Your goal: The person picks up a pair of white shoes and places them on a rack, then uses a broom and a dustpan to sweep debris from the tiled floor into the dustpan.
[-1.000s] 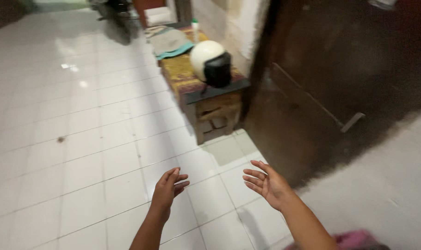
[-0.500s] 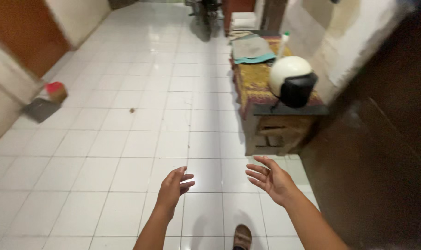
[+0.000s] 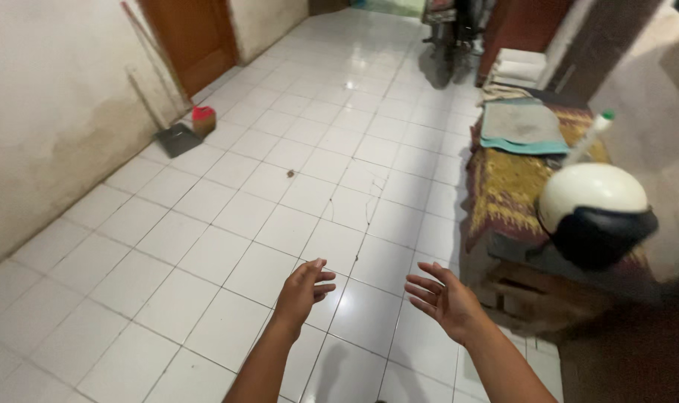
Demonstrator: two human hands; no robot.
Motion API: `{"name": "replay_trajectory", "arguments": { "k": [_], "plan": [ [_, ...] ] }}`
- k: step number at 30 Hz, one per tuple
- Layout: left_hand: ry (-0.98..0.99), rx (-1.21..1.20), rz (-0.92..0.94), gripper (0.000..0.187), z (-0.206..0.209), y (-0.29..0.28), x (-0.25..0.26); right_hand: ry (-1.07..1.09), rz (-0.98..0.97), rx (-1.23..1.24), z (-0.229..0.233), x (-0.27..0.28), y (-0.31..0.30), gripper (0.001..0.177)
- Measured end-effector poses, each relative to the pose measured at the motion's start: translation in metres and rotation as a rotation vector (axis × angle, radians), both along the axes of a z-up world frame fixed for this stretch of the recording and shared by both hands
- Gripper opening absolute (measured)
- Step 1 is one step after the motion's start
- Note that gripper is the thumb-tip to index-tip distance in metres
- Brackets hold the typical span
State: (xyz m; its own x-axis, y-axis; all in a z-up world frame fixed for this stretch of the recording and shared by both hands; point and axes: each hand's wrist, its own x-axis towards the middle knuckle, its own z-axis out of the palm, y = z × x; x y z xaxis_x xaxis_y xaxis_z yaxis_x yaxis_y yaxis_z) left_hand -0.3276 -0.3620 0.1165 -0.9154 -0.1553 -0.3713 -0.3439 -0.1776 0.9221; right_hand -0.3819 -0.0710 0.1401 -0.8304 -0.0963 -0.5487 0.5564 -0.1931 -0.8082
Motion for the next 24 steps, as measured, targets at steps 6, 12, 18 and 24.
{"name": "replay_trajectory", "arguments": {
  "k": [6,12,18,24],
  "plan": [
    [-0.015,-0.003,0.071,0.055,0.003,0.021,-0.051,0.001,0.113,0.043,0.001,-0.073,0.009,0.058],
    [-0.044,-0.007,0.077,0.056,-0.007,0.027,-0.088,0.087,0.084,0.153,-0.013,-0.129,0.006,0.051],
    [0.025,-0.112,0.040,0.059,-0.022,-0.006,-0.140,0.182,0.159,0.266,-0.025,-0.187,-0.017,0.047],
    [-0.035,-0.187,-0.007,0.057,-0.032,-0.060,-0.210,0.216,0.069,0.208,-0.020,-0.247,-0.063,0.046]
  ]
}}
